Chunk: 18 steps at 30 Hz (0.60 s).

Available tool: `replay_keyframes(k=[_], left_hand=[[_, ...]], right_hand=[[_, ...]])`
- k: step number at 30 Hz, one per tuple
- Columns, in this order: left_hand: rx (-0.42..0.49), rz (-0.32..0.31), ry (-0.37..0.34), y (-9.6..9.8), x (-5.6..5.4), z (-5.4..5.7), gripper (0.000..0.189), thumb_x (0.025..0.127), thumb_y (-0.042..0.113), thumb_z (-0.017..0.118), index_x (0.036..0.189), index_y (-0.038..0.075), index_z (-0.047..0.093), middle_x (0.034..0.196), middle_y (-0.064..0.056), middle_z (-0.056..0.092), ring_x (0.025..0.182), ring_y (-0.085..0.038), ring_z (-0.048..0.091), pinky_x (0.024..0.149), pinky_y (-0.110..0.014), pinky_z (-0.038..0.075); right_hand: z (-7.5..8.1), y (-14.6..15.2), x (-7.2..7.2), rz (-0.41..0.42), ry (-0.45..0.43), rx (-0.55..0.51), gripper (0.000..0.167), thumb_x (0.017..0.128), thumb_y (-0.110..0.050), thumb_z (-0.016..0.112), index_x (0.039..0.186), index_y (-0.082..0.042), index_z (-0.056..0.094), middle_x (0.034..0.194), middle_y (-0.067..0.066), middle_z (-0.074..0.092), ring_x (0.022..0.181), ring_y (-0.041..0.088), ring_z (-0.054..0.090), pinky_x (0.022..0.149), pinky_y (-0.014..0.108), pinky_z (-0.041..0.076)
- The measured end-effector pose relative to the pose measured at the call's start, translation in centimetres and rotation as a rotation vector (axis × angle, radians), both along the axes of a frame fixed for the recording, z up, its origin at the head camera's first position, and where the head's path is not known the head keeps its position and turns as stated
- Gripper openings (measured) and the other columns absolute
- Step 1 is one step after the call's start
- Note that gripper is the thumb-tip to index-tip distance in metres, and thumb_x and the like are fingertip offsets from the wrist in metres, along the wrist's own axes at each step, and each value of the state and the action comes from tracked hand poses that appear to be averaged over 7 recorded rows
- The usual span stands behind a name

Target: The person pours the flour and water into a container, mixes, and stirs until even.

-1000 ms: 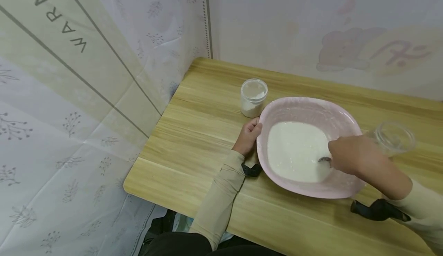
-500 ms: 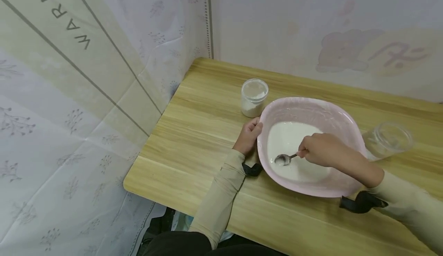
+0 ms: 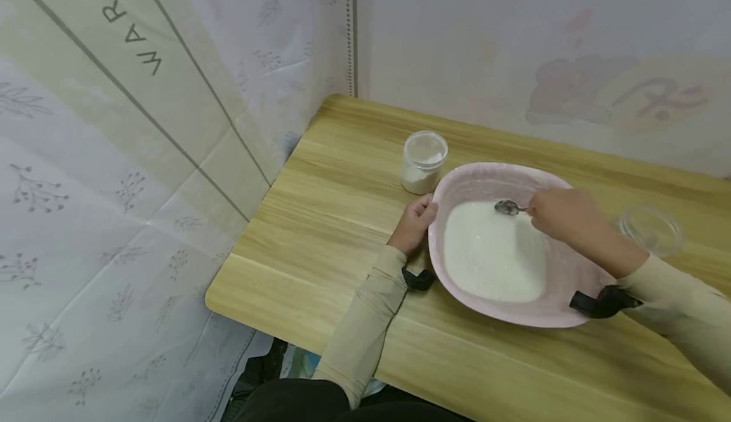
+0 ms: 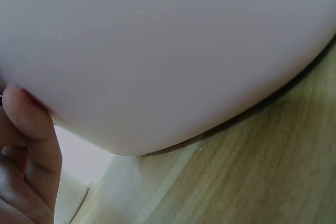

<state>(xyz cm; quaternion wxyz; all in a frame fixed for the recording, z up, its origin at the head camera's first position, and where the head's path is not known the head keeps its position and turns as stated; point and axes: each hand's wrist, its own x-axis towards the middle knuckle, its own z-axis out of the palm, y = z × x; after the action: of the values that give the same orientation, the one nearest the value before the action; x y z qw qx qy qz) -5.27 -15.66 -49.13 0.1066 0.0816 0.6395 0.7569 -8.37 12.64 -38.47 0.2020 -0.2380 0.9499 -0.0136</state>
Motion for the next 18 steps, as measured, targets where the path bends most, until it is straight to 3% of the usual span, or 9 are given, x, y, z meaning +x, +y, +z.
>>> replay_keyframes(k=[4,10,15,18], left_hand=[[-0.015,-0.024,-0.012,0.0,0.1,0.0,0.032,0.107,0.017,0.042,0.106,-0.012,0.053,0.094,-0.041,0.059,0.068,-0.014,0.065,0.062,-0.024,0.056],[-0.008,-0.017,-0.019,-0.1,0.2,0.0,0.035,0.107,0.017,0.042,0.113,-0.015,0.054,0.098,-0.043,0.059,0.070,-0.014,0.065,0.063,-0.023,0.056],[0.022,-0.009,-0.015,0.0,0.2,-0.1,0.034,0.106,0.015,0.042,0.107,-0.018,0.051,0.094,-0.042,0.055,0.069,-0.015,0.063,0.062,-0.022,0.055],[0.029,-0.007,-0.006,0.0,0.2,0.0,0.034,0.107,0.014,0.041,0.104,-0.019,0.049,0.092,-0.042,0.054,0.068,-0.016,0.062,0.061,-0.021,0.054]], right_hand=[[0.6,1.9,1.4,-0.029,-0.006,0.051,0.023,0.091,-0.005,0.055,0.069,-0.010,0.054,0.061,0.003,0.045,0.058,0.017,0.035,0.051,0.031,0.027],[2.4,2.6,3.5,0.014,-0.153,0.132,0.011,0.093,-0.008,0.053,0.082,-0.006,0.057,0.070,0.004,0.052,0.062,0.020,0.045,0.054,0.036,0.038],[2.4,1.9,4.4,0.069,-0.366,0.049,0.014,0.097,-0.019,0.059,0.086,-0.011,0.062,0.075,-0.002,0.057,0.064,0.015,0.046,0.057,0.030,0.040],[1.8,0.8,4.7,0.094,-0.425,-0.035,0.015,0.096,-0.026,0.064,0.084,-0.017,0.067,0.082,-0.008,0.065,0.069,0.011,0.051,0.061,0.029,0.043]])
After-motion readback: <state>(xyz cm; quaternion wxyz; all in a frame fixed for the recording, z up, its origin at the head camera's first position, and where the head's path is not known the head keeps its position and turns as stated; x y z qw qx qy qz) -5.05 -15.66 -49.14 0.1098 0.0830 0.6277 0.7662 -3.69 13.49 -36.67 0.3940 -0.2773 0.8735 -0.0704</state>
